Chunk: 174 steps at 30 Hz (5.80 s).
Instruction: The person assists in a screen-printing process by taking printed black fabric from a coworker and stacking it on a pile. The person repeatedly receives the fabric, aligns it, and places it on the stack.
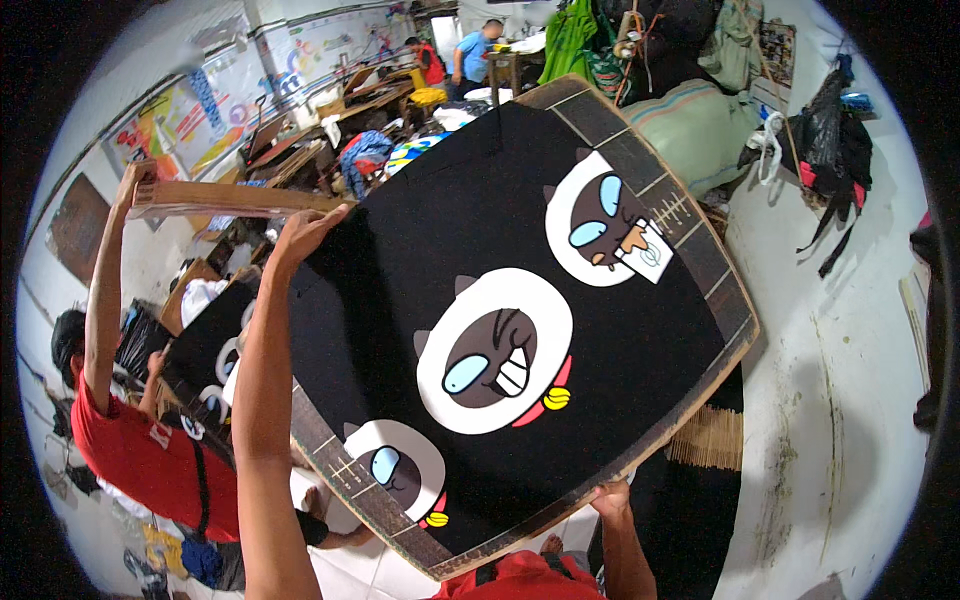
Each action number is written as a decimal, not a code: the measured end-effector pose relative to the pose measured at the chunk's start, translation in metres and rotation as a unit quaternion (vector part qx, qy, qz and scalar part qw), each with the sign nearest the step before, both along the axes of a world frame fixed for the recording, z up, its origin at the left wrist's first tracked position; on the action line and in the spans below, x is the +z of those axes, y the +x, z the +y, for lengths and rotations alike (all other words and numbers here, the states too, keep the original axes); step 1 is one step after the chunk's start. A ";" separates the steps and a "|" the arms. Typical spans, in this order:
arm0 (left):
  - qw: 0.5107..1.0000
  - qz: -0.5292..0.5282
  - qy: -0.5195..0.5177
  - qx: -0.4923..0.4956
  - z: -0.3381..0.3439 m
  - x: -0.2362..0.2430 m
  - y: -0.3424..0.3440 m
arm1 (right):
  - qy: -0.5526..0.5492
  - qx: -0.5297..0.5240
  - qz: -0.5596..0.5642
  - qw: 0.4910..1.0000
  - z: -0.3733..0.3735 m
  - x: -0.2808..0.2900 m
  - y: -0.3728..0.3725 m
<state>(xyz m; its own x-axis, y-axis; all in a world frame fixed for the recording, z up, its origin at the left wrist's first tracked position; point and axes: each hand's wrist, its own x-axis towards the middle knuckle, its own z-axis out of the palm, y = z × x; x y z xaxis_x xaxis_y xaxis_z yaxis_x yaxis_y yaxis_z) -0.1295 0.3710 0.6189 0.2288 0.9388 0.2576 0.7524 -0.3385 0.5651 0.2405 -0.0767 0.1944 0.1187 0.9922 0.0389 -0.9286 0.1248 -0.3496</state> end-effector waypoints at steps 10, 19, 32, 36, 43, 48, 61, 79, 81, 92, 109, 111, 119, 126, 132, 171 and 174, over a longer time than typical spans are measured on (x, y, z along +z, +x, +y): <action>0.984 -0.057 0.108 -0.133 -0.048 -0.017 0.074 | -0.121 0.083 -0.318 0.937 -0.088 -0.053 -0.059; 0.871 -0.025 0.264 -0.413 -0.200 -0.022 0.115 | -0.250 -0.372 -0.759 0.472 -0.118 0.313 -0.111; 0.760 0.005 0.206 -0.617 -0.300 -0.143 0.154 | -0.279 -0.011 -0.843 0.460 -0.105 0.227 -0.111; 0.859 -0.022 0.097 -0.503 -0.313 -0.204 0.137 | -0.324 -0.053 -0.847 0.419 -0.130 0.135 -0.113; 0.902 0.181 -0.220 -0.324 -0.358 -0.384 0.002 | -0.470 -0.034 -0.782 0.407 -0.191 0.013 -0.095; 0.840 0.228 -0.421 -0.256 -0.430 -0.487 -0.106 | -0.554 -0.025 -0.746 0.367 -0.231 -0.041 -0.071; 0.837 0.091 -0.538 -0.043 -0.464 -0.501 -0.098 | -0.654 -0.077 -0.696 0.285 -0.291 -0.164 -0.017; 0.811 0.090 -0.578 0.030 -0.484 -0.501 -0.121 | -0.723 -0.113 -0.615 0.294 -0.306 -0.194 0.007; 0.806 0.080 -0.585 0.043 -0.485 -0.504 -0.127 | -0.716 -0.119 -0.626 0.286 -0.305 -0.191 0.007; 0.825 0.075 -0.560 0.021 -0.476 -0.509 -0.112 | -0.757 -0.074 -0.587 0.277 -0.289 -0.169 0.014; 0.794 -0.026 -0.606 0.027 -0.477 -0.513 -0.102 | -0.680 -0.140 -0.649 0.311 -0.283 -0.084 -0.058; 0.783 -0.052 -0.619 0.039 -0.469 -0.511 -0.101 | -0.671 -0.133 -0.660 0.310 -0.279 -0.082 -0.076; 0.770 -0.093 -0.631 0.023 -0.413 -0.524 -0.119 | -0.671 -0.106 -0.643 0.353 -0.275 -0.077 -0.119; 0.760 -0.109 -0.639 0.040 -0.361 -0.552 -0.141 | -0.639 -0.055 -0.659 0.393 -0.264 -0.084 -0.123; 0.781 -0.037 -0.622 0.037 -0.332 -0.561 -0.121 | -0.612 0.031 -0.673 0.415 -0.270 -0.155 -0.101; 0.825 -0.093 -0.506 0.236 -0.354 -0.593 0.096 | -0.321 0.287 -0.764 0.481 -0.022 -0.232 0.204; 0.874 -0.051 -0.453 0.167 -0.346 -0.602 0.091 | -0.301 0.308 -0.755 0.495 0.019 -0.216 0.206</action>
